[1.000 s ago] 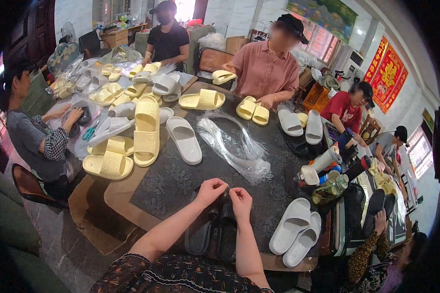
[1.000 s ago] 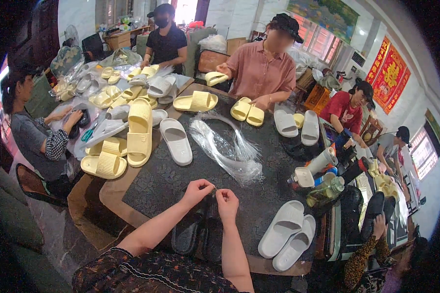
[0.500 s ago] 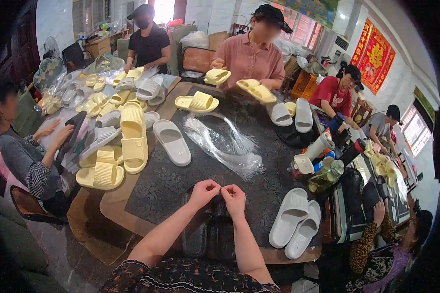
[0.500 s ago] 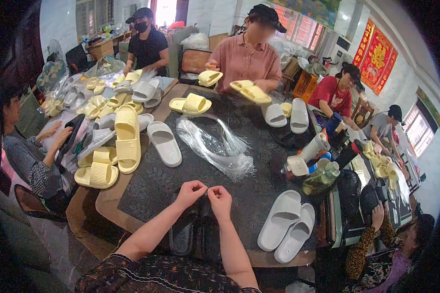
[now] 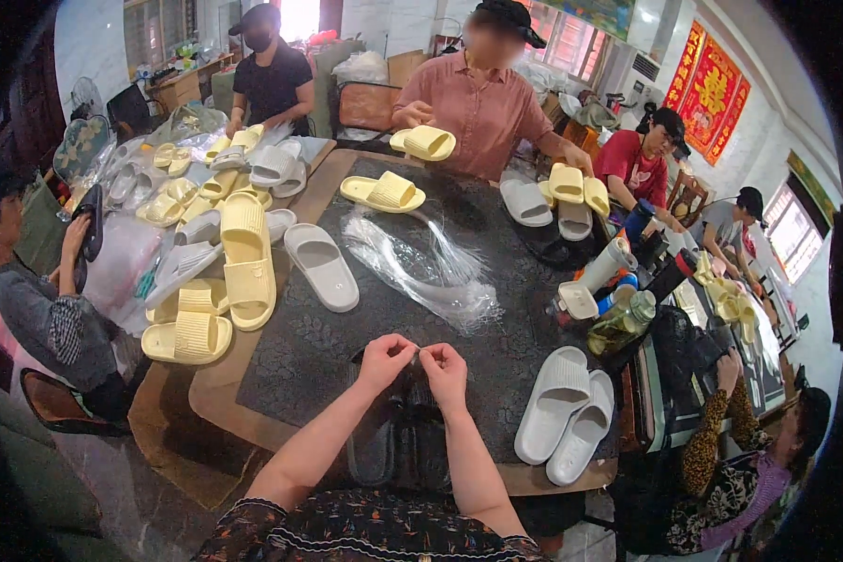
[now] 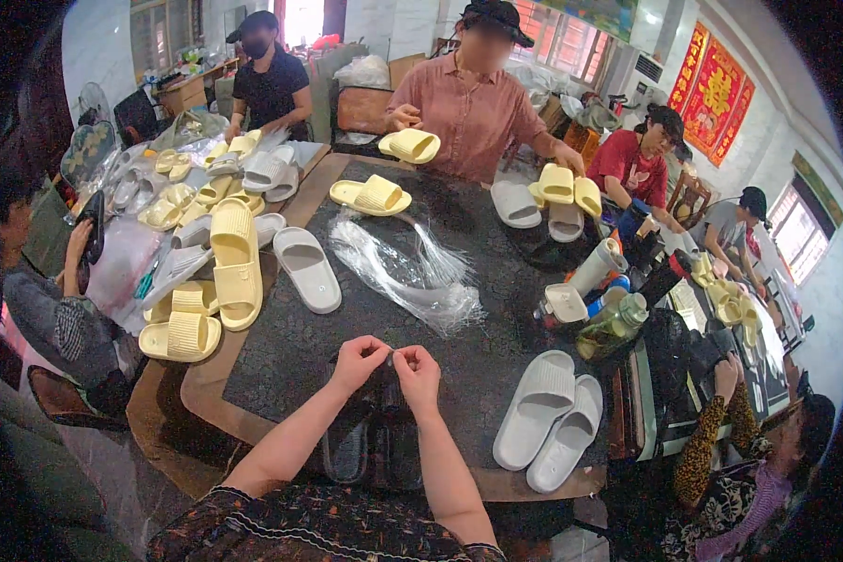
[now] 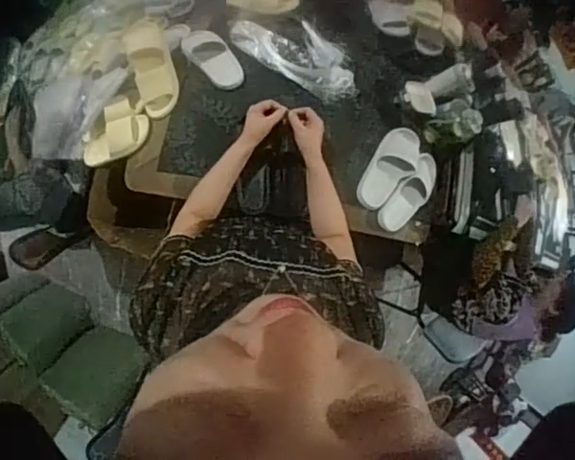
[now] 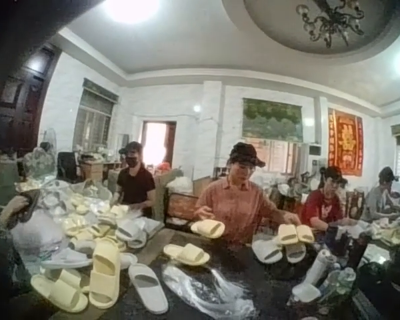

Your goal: Inspecting and cleaning rubber sandals at a workshop table.

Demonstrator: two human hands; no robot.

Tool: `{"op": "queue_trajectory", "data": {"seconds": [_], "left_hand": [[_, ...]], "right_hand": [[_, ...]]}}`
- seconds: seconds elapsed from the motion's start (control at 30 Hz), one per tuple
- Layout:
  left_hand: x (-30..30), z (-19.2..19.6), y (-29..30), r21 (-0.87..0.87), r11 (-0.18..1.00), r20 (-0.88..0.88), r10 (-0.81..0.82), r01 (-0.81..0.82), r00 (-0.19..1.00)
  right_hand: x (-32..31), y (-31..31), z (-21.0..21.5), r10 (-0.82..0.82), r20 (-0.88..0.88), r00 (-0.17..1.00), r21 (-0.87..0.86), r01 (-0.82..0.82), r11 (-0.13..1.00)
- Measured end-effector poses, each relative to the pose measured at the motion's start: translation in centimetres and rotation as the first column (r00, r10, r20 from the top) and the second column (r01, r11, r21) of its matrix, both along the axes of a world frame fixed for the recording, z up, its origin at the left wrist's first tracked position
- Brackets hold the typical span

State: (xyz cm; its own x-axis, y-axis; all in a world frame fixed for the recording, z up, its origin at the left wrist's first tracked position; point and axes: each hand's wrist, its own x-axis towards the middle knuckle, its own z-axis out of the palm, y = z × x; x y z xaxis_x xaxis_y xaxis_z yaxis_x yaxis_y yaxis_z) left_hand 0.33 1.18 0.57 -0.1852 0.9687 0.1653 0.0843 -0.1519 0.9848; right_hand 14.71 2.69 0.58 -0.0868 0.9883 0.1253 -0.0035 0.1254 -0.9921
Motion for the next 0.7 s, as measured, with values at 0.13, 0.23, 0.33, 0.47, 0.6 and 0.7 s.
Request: {"op": "queue_trajectory", "data": {"seconds": [0.13, 0.23, 0.33, 0.47, 0.6, 0.7], "left_hand": [[0.0, -0.6, 0.1, 0.058, 0.998, -0.116, 0.038, -0.032, 0.992], [0.0, -1.0, 0.3, 0.064, 0.996, -0.081, 0.067, -0.062, 0.994], [0.3, -0.9, 0.3, 0.101, 0.992, -0.121, 0.084, -0.072, 0.989], [0.2, -0.4, 0.1, 0.068, 0.996, -0.044, 0.063, -0.059, 0.997], [0.2, -0.3, 0.0, 0.054, 0.997, -0.01, 0.064, -0.064, 0.998], [0.2, -0.5, 0.0, 0.19, 0.977, -0.173, 0.13, -0.096, 0.976]], "right_hand": [[-0.2, -0.2, 0.5, 0.028, -0.001, 1.0, -0.01, -0.028, 1.0], [-0.2, -0.2, 0.7, 0.021, -0.005, 1.0, -0.019, -0.021, 1.0], [0.0, 0.1, 0.0, 0.021, -0.001, 1.0, -0.024, -0.021, 0.999], [-0.2, -0.1, 0.5, 0.012, -0.029, 1.0, -0.005, -0.013, 1.0], [0.0, 0.1, -0.1, 0.017, -0.01, 1.0, -0.013, -0.017, 1.0], [-0.1, 0.0, 0.0, 0.043, -0.02, 0.999, -0.019, -0.043, 0.999]]}}
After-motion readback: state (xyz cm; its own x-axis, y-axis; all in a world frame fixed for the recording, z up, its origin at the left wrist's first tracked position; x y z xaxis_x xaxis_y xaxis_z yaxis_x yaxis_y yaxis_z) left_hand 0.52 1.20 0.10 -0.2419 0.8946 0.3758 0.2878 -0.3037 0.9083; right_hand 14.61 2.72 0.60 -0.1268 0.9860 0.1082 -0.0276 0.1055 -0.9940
